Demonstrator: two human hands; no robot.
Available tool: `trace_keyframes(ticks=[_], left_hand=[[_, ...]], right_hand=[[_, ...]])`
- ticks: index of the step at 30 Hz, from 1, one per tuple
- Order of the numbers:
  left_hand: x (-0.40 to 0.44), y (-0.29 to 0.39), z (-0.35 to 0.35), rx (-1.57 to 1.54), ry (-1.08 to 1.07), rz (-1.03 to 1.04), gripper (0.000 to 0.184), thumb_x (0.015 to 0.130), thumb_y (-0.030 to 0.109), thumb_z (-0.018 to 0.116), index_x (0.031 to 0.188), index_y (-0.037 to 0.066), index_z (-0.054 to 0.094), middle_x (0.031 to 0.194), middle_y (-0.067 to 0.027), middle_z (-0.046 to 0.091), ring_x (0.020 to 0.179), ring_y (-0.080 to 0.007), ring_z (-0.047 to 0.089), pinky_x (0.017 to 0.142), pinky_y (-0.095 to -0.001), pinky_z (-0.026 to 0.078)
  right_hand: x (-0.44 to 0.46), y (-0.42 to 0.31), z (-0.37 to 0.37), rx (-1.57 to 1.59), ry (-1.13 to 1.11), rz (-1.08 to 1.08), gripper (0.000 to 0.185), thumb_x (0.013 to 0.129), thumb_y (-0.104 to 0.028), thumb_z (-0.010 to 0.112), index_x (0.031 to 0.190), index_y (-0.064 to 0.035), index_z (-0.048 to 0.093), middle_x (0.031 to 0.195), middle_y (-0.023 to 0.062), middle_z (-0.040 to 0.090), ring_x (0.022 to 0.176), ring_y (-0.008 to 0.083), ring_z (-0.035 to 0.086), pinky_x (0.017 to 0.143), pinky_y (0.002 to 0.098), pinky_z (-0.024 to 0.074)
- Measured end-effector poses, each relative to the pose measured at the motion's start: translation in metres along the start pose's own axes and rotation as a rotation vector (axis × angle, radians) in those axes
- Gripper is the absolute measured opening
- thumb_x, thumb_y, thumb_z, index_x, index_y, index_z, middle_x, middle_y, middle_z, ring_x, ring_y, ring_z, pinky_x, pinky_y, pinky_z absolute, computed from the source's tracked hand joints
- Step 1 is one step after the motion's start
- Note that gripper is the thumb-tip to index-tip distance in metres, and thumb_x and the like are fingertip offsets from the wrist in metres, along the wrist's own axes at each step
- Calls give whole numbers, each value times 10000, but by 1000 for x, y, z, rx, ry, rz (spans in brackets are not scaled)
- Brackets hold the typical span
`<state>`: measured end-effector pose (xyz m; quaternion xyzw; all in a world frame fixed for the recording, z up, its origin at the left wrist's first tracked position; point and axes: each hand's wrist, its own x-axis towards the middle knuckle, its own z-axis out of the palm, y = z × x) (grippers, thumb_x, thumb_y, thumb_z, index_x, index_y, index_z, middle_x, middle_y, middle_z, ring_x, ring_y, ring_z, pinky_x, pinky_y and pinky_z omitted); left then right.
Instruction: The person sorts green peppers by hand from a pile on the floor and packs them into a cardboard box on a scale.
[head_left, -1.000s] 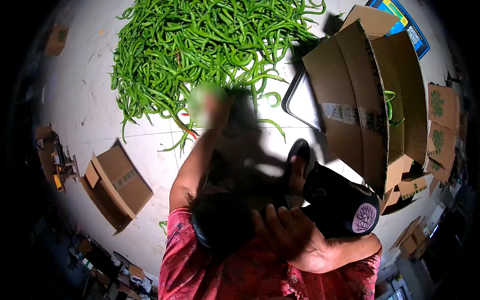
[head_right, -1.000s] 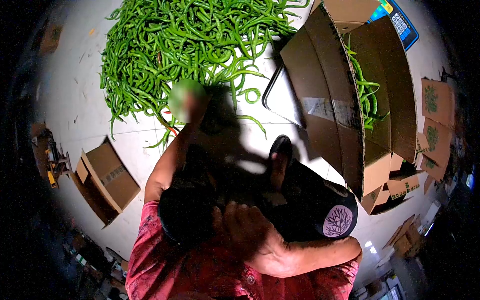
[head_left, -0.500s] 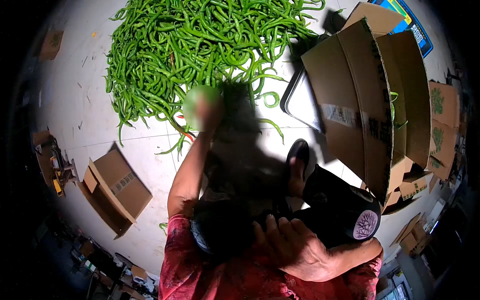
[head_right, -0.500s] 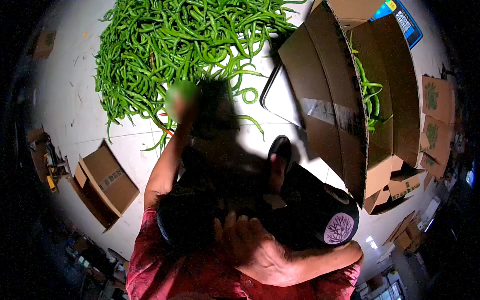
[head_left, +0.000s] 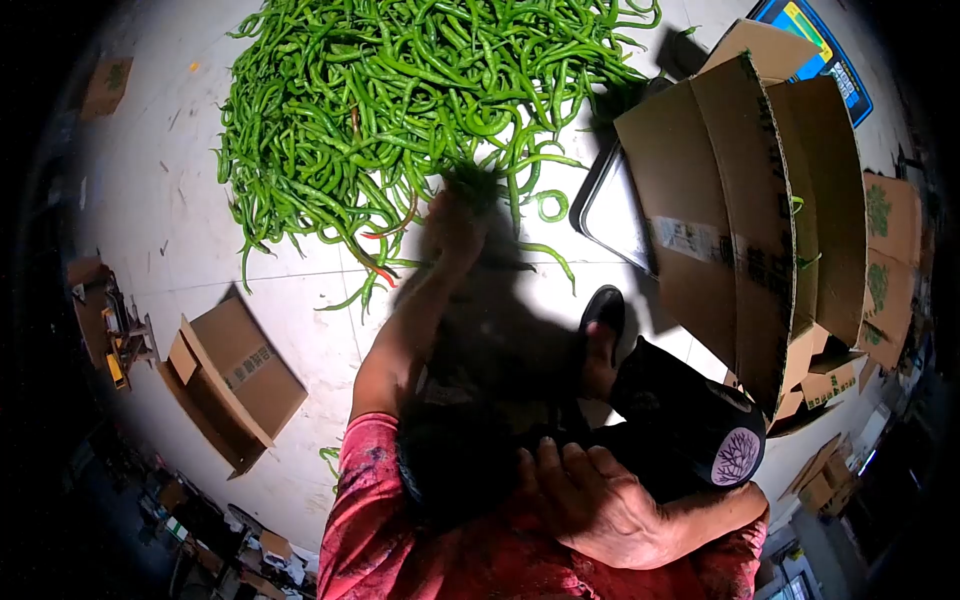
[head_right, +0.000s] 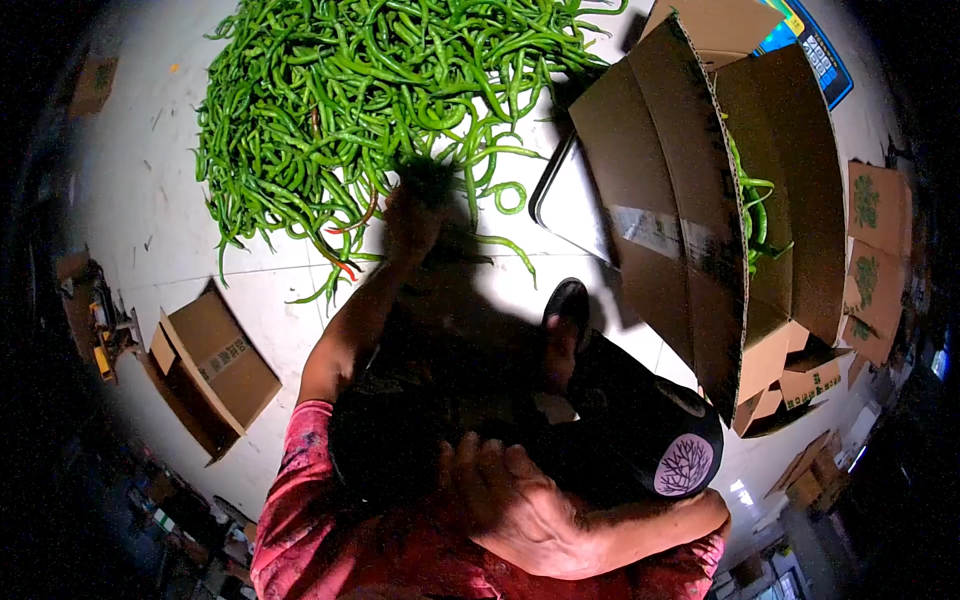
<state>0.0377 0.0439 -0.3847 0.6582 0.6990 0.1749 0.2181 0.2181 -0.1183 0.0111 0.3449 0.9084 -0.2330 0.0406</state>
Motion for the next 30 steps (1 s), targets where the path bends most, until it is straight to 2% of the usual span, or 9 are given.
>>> trace_keyframes(ticks=[7,10,13,16,20,22,25,28,30], left_hand=[[-19,8,7,209,59,55,853,692,339,775,1343,-38,374,1136,-239,560,1060,-442,518,896,-524,421],[5,-16,21,-27,77,118,786,715,339,762,1332,-2,412,1121,-233,581,1049,-423,542,888,-497,438],[18,-7,-1,20,-79,7,515,744,331,726,1112,14,553,930,-219,632,882,-407,604,734,-501,478],[10,-14,-16,-209,-46,-20,426,761,280,698,1070,29,546,942,-221,640,925,-422,596,752,-500,482],[9,-22,-26,-410,-88,-61,421,766,212,678,1110,16,537,943,-185,647,879,-347,620,782,-417,493],[4,20,-77,-665,-47,-59,443,764,178,679,1147,13,529,959,-160,643,847,-288,621,788,-372,493],[5,9,-105,-676,-241,-285,498,782,116,662,1242,14,500,1011,-115,614,828,-217,591,783,-338,481],[-1,65,-178,-733,-77,-194,649,779,136,670,1361,-8,419,1095,-129,603,851,-236,609,764,-348,508],[-1,81,-216,-1025,-159,-309,795,780,105,664,1446,-2,243,996,-116,597,723,-177,597,624,-308,552]], right_hand=[[1,4,-6,-96,-30,-74,492,760,-283,507,1149,0,613,1022,178,644,842,248,600,740,318,436],[1,5,-5,-100,-60,-86,488,761,-285,504,1144,-5,618,1026,180,642,843,256,599,741,324,438],[0,2,-3,-65,-43,-25,430,765,-206,536,1141,-17,627,1042,155,637,865,229,607,734,296,461],[0,1,-3,-16,-10,14,408,774,-167,554,1150,-25,626,1047,147,634,874,218,612,729,284,480],[-2,-2,-3,6,40,14,408,794,-176,554,1170,-29,615,1048,161,633,878,225,615,722,289,488],[-1,-1,-5,-38,66,0,398,800,-189,558,1160,-29,617,1027,164,633,856,225,614,705,289,486],[0,-7,2,-47,163,43,379,807,-210,559,1132,-25,619,987,163,631,818,226,612,691,312,487],[2,-9,5,-66,212,36,397,809,-223,524,1109,28,588,931,194,623,789,249,600,658,341,479],[6,-8,-1,-5,220,32,399,804,-215,518,1092,56,573,886,201,613,763,258,591,635,352,473]])
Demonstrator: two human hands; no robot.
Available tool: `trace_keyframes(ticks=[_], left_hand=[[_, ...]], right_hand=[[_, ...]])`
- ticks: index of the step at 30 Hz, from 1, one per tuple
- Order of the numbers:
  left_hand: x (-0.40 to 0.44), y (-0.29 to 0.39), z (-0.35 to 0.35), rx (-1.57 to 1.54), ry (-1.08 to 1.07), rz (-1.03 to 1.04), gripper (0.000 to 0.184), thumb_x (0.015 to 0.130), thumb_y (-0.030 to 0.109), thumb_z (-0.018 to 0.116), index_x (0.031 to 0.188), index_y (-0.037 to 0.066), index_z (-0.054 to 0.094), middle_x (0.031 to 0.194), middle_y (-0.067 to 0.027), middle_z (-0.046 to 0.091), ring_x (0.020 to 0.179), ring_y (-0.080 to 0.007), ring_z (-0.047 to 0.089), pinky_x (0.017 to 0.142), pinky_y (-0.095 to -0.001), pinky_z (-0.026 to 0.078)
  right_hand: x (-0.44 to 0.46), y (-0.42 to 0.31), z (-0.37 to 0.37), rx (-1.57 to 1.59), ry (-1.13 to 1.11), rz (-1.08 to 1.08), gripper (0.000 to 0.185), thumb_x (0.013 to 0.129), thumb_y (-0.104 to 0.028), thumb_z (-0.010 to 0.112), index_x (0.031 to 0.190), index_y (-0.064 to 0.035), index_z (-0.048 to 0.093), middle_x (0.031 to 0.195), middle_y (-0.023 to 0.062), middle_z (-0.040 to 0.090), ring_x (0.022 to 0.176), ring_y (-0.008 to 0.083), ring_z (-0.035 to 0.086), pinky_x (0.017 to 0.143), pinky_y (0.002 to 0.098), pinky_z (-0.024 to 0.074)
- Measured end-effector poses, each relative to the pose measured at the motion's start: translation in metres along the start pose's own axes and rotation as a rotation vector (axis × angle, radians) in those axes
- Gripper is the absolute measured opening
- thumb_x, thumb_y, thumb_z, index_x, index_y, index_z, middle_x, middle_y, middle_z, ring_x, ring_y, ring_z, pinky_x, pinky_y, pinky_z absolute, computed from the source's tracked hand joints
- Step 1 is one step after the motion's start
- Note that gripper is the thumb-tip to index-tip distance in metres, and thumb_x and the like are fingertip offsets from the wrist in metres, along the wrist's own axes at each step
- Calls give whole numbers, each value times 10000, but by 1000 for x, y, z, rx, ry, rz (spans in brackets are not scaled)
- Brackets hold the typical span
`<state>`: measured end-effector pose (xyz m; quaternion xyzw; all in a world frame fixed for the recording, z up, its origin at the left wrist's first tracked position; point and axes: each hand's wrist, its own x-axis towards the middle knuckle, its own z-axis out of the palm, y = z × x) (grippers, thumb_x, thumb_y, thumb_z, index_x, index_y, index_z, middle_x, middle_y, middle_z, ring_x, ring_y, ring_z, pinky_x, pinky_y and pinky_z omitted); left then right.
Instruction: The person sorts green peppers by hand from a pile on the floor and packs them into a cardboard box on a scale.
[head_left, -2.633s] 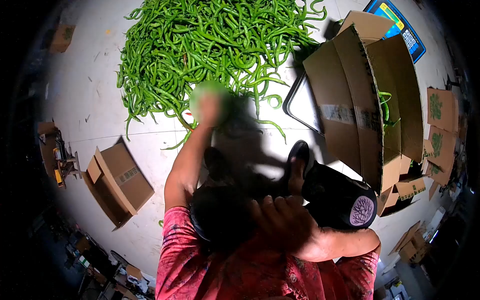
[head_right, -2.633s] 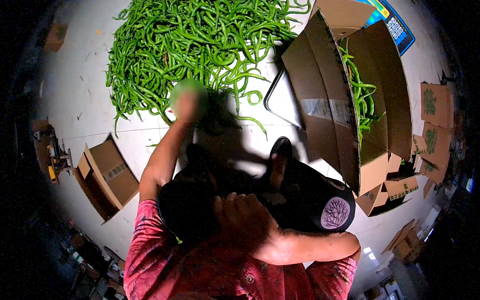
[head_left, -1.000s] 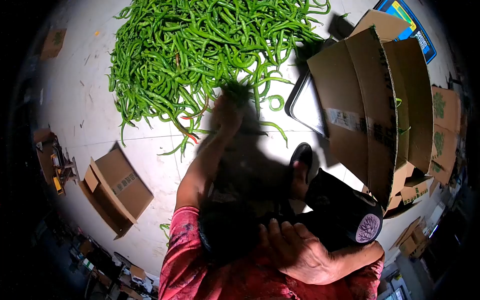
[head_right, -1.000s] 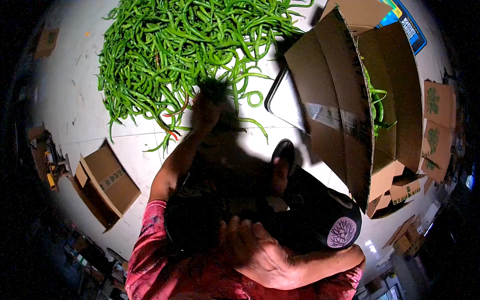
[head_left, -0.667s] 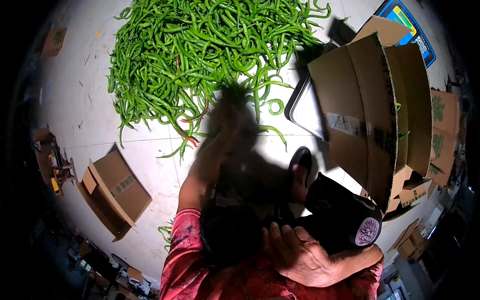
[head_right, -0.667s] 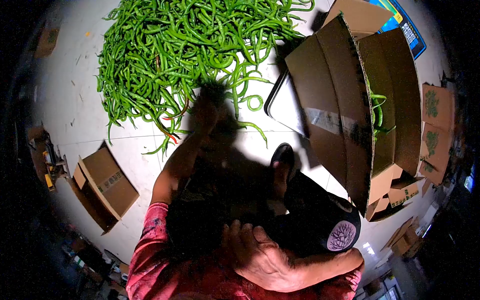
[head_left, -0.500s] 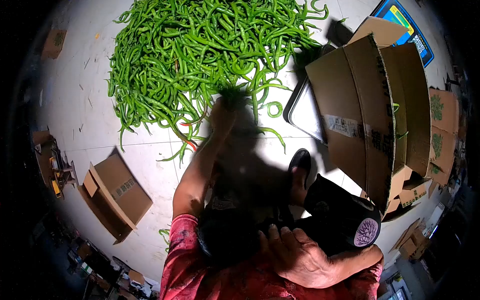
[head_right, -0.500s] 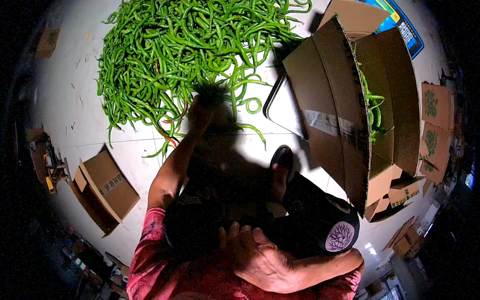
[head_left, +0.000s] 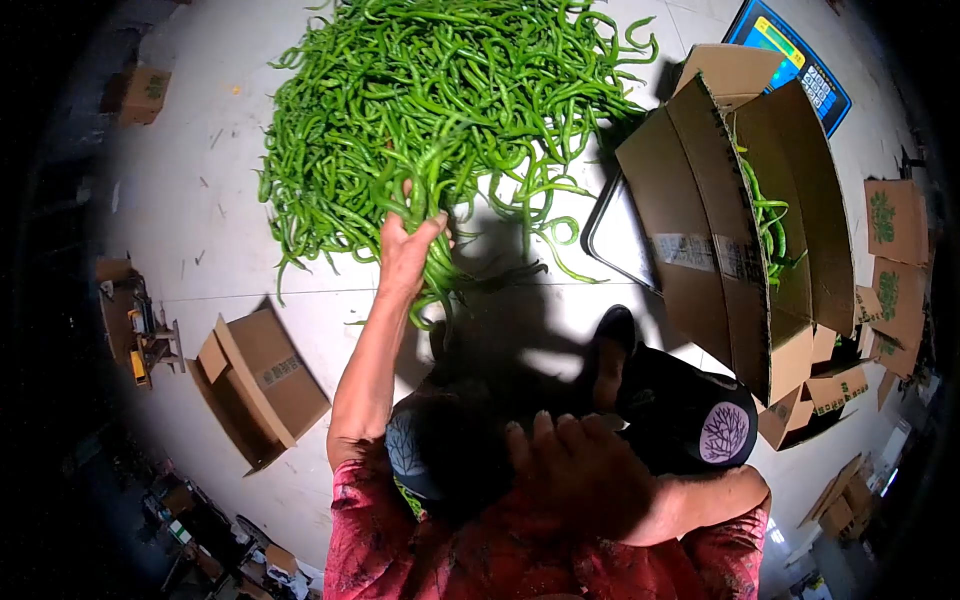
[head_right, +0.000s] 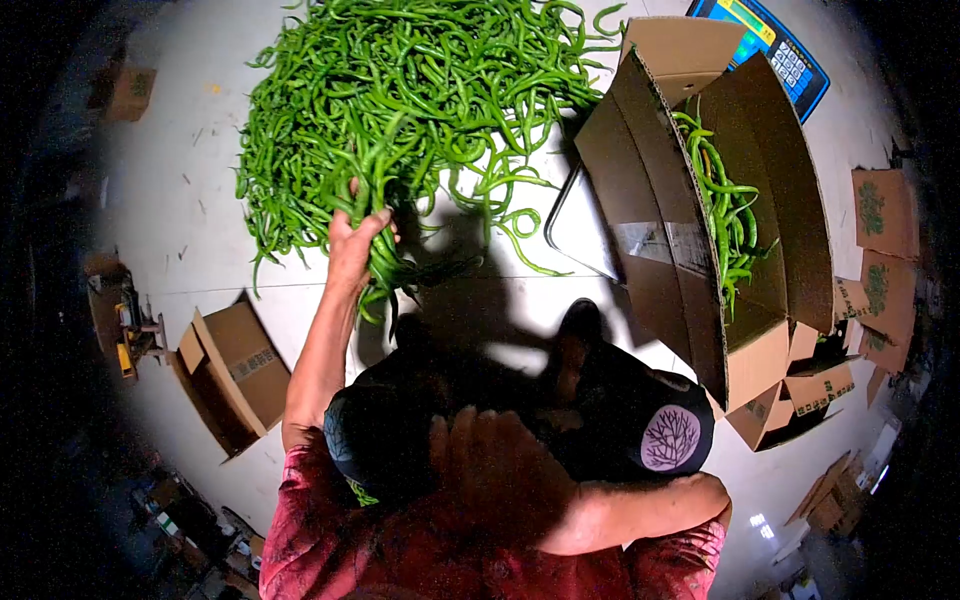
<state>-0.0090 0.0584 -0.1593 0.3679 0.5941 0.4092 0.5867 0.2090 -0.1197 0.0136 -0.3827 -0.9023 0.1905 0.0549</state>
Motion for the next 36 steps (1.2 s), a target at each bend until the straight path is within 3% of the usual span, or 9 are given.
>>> trace_keyframes(ticks=[7,11,17,21,28,30,32,33,36], left_hand=[[-36,79,-32,-486,-161,85,362,838,82,615,1168,39,473,903,-92,606,723,-161,582,595,-295,530],[-55,110,-45,-793,-389,-50,199,875,137,571,981,-28,539,845,-65,525,723,-137,497,595,-263,480],[-98,155,-46,-740,-445,13,215,906,184,536,969,-15,483,813,-60,461,694,-129,441,610,-237,441],[-124,172,-29,-771,-487,32,251,910,210,531,983,-17,451,779,-48,416,676,-127,404,624,-233,421],[-143,176,-3,-926,-578,151,284,912,191,520,1068,-33,445,917,-77,434,787,-141,416,684,-268,433],[-142,173,-2,-993,-552,143,455,901,177,526,1292,-20,401,936,-66,436,794,-142,423,716,-284,433],[-142,170,0,-1009,-527,204,294,882,175,541,1068,-28,441,946,-109,474,791,-158,455,687,-296,452],[-142,169,-1,-1051,-570,190,298,882,176,542,1075,-29,443,939,-102,471,786,-156,450,687,-289,447],[-135,160,-3,-1152,-668,145,312,883,183,547,1095,-25,449,914,-83,462,771,-151,435,684,-272,437]], right_hand=[[13,12,-4,-83,155,-6,375,784,-301,581,967,25,606,757,115,607,679,240,594,583,355,469],[21,22,-47,16,-218,23,436,739,-199,654,1135,-36,572,928,118,600,840,226,609,707,361,497],[38,34,-6,382,322,20,354,759,-219,672,1025,-13,560,954,174,577,913,347,554,806,418,462],[59,21,-5,441,639,-117,408,796,-194,640,1123,26,534,1056,217,578,1010,379,547,916,421,432],[60,17,-26,1180,116,-17,293,893,-275,535,992,0,550,795,135,611,675,273,590,676,383,477],[53,25,-32,1152,17,102,297,913,-309,527,957,-17,553,751,109,587,677,219,581,651,328,463],[51,39,-22,1035,-12,154,294,912,-318,537,929,-25,555,720,86,573,685,201,582,647,315,460],[50,41,-22,999,54,177,217,922,-278,577,911,-61,579,694,-8,530,575,80,470,515,247,385],[47,46,-30,1374,57,351,192,893,-260,614,854,-77,571,685,-1,566,528,75,448,470,252,347]])
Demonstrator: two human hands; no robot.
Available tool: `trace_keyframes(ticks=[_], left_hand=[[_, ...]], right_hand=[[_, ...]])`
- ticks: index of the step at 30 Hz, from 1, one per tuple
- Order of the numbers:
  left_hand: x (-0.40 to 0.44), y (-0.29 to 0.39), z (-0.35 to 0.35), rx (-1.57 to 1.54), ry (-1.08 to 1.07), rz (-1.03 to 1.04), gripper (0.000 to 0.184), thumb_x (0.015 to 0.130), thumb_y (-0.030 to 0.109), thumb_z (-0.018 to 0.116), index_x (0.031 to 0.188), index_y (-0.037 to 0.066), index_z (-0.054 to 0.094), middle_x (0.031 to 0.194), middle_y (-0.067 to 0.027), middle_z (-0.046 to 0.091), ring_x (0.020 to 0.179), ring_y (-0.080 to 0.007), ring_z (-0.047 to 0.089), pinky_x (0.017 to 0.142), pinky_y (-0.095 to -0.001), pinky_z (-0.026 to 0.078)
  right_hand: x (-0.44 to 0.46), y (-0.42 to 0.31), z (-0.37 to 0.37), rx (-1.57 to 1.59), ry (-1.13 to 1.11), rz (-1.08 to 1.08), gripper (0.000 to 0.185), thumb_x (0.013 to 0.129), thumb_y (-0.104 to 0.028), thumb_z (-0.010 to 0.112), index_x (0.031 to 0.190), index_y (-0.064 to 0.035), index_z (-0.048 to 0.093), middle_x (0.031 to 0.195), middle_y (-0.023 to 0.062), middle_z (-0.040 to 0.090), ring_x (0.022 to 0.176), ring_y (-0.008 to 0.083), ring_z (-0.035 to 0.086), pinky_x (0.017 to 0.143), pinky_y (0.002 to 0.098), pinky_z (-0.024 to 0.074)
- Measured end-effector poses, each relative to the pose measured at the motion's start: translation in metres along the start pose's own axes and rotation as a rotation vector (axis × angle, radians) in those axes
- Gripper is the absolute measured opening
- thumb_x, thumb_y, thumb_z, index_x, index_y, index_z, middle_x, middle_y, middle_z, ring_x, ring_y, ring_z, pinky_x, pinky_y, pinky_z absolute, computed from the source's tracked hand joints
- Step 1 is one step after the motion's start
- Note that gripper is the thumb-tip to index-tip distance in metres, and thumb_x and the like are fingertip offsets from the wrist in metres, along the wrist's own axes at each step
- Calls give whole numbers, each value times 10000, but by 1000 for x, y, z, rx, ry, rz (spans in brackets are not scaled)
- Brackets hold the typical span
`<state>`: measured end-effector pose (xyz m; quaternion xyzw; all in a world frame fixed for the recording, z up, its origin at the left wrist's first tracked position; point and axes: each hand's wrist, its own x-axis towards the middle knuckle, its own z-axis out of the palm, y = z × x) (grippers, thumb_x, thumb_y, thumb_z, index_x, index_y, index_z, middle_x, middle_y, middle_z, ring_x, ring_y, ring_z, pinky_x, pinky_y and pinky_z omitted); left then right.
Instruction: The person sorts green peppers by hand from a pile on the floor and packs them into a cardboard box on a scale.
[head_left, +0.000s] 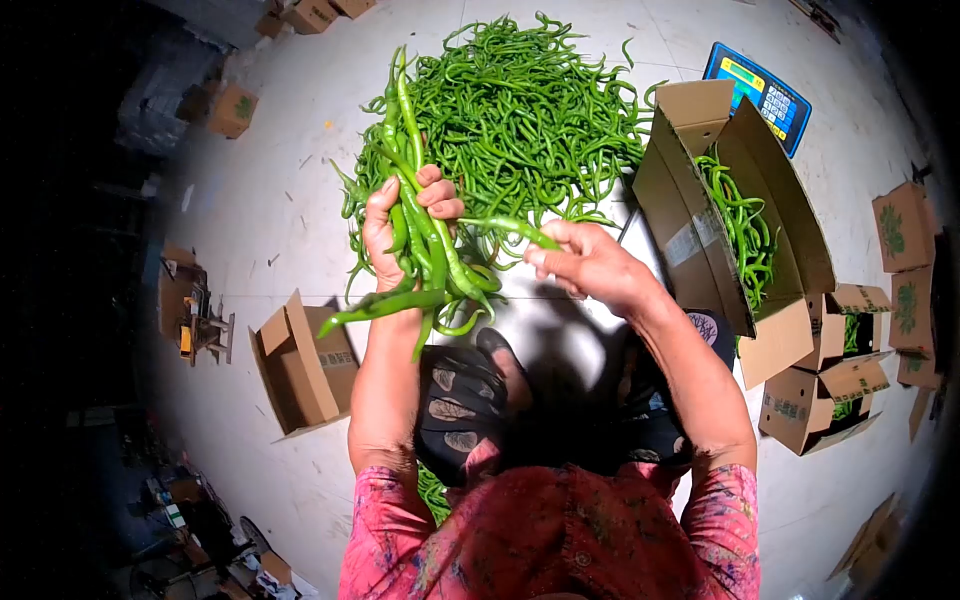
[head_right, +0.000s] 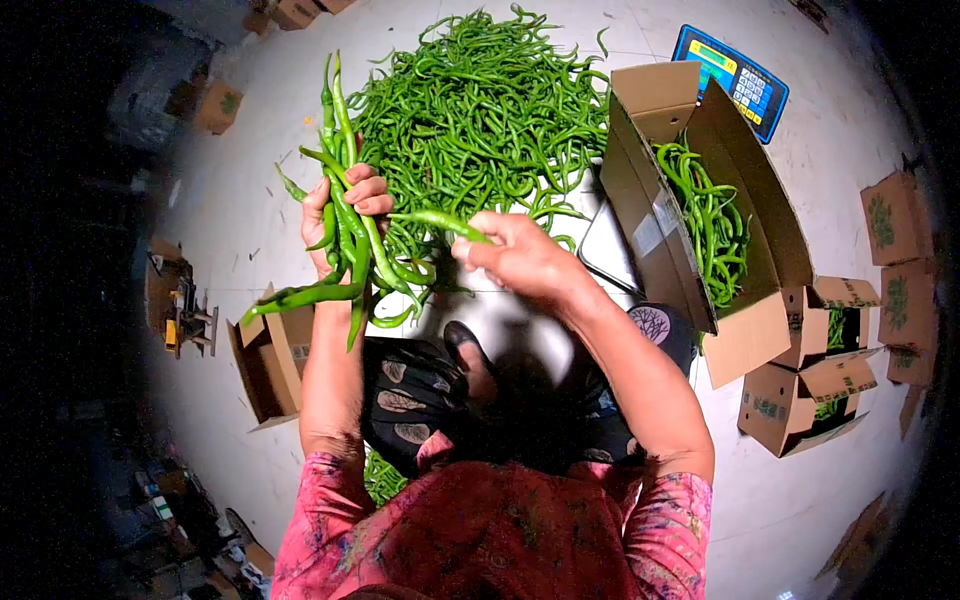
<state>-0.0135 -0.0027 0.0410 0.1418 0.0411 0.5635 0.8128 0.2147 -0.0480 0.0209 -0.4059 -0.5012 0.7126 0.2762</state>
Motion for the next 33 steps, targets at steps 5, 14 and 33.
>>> trace_keyframes(ticks=[5,14,33], left_hand=[[2,10,-8,-23,-74,-120,259,903,231,550,1027,24,458,870,-42,440,742,-135,424,675,-259,440],[6,23,-24,-242,81,73,279,916,201,543,1029,-38,453,877,-78,457,765,-143,455,681,-269,451],[-3,55,-44,-149,65,136,394,915,232,556,1205,-17,459,923,-75,464,754,-139,442,679,-277,443]], right_hand=[[7,2,5,372,67,-26,112,899,-185,609,874,-78,586,744,-20,574,521,15,389,411,180,272],[22,2,16,202,19,-4,392,767,-162,739,1098,-40,567,809,-24,537,645,44,445,521,204,337],[23,1,-1,402,84,-134,229,926,-275,596,992,-56,610,788,-2,617,726,54,512,576,186,348]])
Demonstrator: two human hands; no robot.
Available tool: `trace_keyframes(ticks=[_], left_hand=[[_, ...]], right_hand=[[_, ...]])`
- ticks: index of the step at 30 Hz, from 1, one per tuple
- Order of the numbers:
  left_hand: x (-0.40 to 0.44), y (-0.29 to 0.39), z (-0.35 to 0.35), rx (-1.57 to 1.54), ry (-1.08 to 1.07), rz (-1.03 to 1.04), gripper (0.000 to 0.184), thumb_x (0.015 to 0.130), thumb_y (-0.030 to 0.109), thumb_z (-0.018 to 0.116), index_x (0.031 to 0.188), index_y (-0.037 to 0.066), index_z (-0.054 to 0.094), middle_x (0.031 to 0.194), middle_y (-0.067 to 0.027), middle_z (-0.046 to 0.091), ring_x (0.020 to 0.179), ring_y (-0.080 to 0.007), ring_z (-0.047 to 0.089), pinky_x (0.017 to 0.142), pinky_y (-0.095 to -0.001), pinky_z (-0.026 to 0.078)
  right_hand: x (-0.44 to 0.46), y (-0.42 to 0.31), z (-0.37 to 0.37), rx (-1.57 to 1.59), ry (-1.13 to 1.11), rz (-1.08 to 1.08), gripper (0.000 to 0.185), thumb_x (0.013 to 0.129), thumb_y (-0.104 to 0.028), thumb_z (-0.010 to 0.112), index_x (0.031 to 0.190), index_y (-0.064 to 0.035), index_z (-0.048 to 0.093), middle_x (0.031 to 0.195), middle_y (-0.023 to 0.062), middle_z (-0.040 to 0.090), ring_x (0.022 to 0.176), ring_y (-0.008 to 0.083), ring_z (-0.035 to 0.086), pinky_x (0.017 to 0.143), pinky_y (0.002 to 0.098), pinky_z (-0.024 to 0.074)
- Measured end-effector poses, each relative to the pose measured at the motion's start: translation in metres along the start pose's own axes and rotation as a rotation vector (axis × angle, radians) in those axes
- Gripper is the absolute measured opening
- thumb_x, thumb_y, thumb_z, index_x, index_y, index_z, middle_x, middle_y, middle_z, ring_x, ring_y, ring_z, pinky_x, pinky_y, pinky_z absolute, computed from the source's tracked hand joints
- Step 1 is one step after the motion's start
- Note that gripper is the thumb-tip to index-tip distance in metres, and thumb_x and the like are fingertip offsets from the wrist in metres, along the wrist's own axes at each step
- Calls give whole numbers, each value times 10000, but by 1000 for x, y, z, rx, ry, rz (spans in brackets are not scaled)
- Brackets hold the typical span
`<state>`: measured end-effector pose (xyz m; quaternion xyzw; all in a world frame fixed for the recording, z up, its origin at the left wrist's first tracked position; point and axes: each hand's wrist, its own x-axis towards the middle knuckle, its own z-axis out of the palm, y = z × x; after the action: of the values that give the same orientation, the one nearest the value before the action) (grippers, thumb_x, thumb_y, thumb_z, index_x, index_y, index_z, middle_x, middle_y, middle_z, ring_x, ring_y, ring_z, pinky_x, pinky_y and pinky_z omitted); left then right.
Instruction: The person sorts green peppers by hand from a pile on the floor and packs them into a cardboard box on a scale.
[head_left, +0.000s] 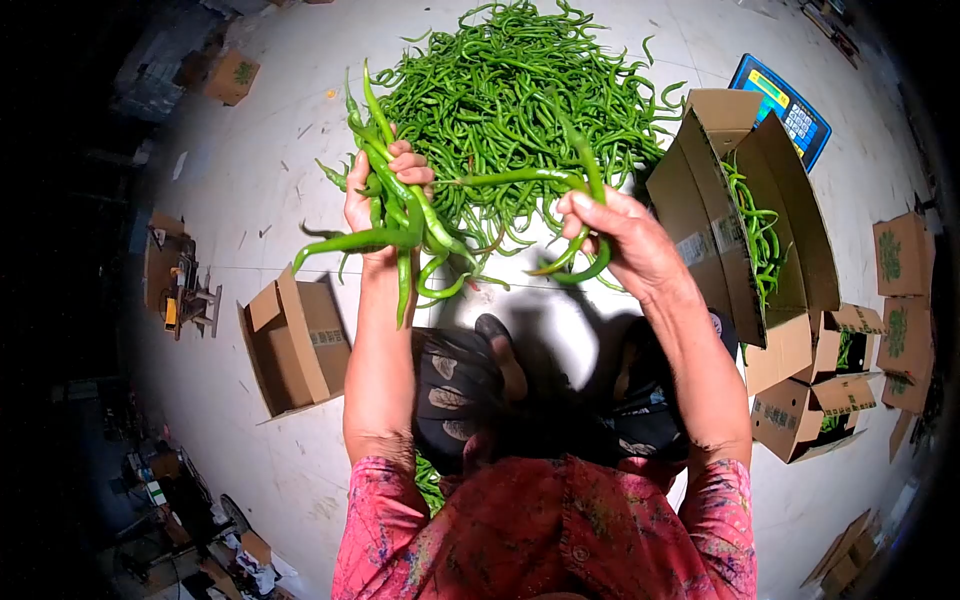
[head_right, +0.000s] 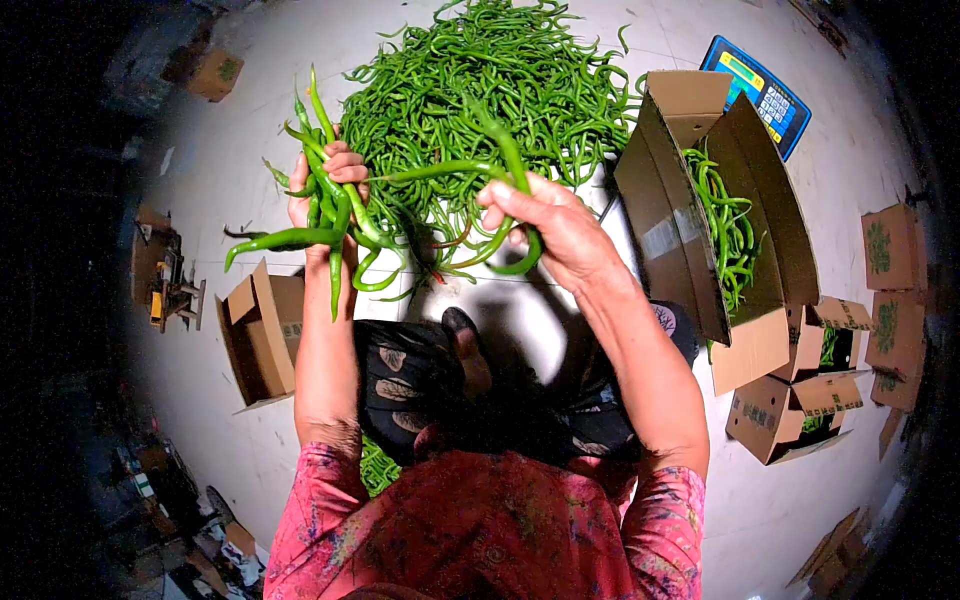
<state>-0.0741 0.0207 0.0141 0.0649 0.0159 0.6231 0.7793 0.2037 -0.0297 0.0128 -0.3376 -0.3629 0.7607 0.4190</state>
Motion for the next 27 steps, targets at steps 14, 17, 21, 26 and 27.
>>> trace_keyframes(ticks=[14,17,21,26,27], left_hand=[[3,-24,3,-19,30,-42,408,938,238,540,1237,-27,458,929,-87,476,775,-147,452,657,-260,444],[3,-35,8,-28,22,-60,407,938,236,543,1234,-28,456,928,-93,475,771,-146,450,656,-257,448],[3,-48,10,-28,-1,-106,421,944,252,534,1249,-24,441,930,-98,475,769,-146,455,658,-255,460],[3,-52,10,59,11,-78,425,954,269,516,1255,-22,440,940,-100,476,763,-144,474,669,-259,477],[3,-52,10,61,19,-77,421,954,267,516,1252,-22,443,942,-99,476,763,-144,475,669,-258,477]], right_hand=[[4,10,18,-156,81,-236,228,909,-213,598,999,-12,539,854,79,623,774,155,593,820,324,459],[4,28,36,-12,-86,8,306,866,-189,634,1083,12,558,973,68,621,814,139,577,828,281,441],[13,41,43,-18,-331,2,371,842,-222,670,1123,1,575,996,24,614,841,95,538,810,263,429],[-1,29,52,-23,-402,132,379,821,-250,707,1103,-5,642,982,19,657,917,85,560,831,238,414],[-2,29,53,12,-375,128,379,825,-259,703,1099,-4,642,977,24,657,917,92,567,831,240,418]])
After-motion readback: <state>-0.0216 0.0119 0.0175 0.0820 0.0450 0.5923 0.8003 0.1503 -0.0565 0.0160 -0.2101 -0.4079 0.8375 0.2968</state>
